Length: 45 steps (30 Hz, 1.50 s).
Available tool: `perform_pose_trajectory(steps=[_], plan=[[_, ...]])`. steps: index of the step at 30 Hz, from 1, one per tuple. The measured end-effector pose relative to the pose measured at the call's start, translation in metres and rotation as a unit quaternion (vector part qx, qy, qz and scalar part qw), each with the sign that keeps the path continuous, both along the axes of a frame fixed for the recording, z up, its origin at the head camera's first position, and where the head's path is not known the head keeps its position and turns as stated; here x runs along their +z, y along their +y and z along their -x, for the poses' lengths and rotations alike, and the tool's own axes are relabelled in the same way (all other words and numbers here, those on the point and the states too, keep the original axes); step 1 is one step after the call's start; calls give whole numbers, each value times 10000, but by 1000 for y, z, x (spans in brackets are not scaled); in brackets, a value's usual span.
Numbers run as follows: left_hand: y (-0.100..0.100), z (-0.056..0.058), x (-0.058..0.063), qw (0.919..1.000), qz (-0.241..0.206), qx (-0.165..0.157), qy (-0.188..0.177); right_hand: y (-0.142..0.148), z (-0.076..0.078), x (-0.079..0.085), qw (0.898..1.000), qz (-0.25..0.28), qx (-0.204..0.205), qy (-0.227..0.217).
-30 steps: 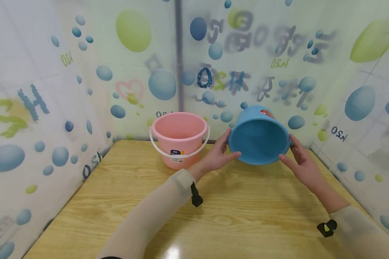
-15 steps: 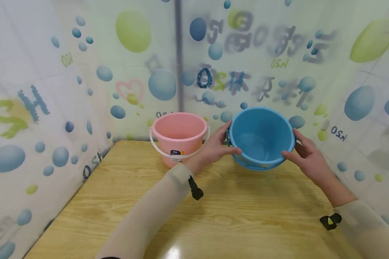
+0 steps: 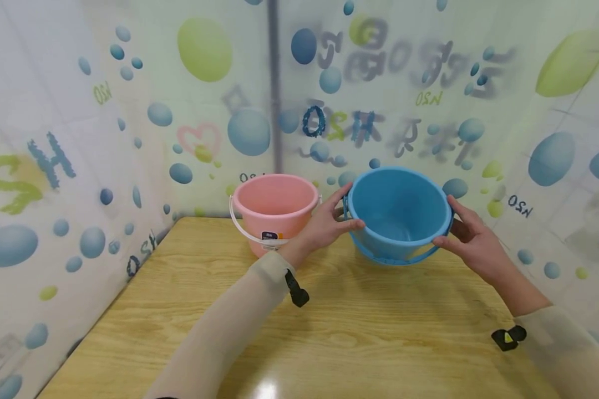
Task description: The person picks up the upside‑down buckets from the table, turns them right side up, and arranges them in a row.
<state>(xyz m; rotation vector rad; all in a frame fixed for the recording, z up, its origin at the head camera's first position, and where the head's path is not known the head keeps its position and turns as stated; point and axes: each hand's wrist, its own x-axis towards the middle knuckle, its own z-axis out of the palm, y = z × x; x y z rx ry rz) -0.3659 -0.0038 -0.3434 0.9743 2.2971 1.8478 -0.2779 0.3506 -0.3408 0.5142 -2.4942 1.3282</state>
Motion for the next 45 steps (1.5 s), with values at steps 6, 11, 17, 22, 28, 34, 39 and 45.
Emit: perform_pose_trajectory(steps=[6, 11, 17, 22, 28, 34, 39, 45], plan=[[-1, 1, 0, 10000, 57, 54, -48, -3, 1, 1, 9997, 41, -179, -141], [-1, 1, -1, 9993, 280, 181, 151, -5, 2, -2, 9987, 38, -331, -376], [-1, 1, -5, 9989, 377, 269, 21, -7, 4, -4, 9967, 129, -249, -765], [0, 2, -10, 9990, 298, 242, -220, -7, 5, -6, 9951, -122, -405, -895], [2, 2, -19, 9975, 463, 407, -341, -6, 7, -15, 9963, -26, -222, -826], [5, 6, -26, 9975, 477, 418, -297, -5, 7, -20, 9947, 16, -194, -1008], [5, 7, -28, 9978, 428, 431, -273, -6, 10, -24, 9939, 223, -8, -1083], [5, 6, -32, 9970, 398, 334, -572, -11, 16, -31, 9930, 316, 524, -1005]])
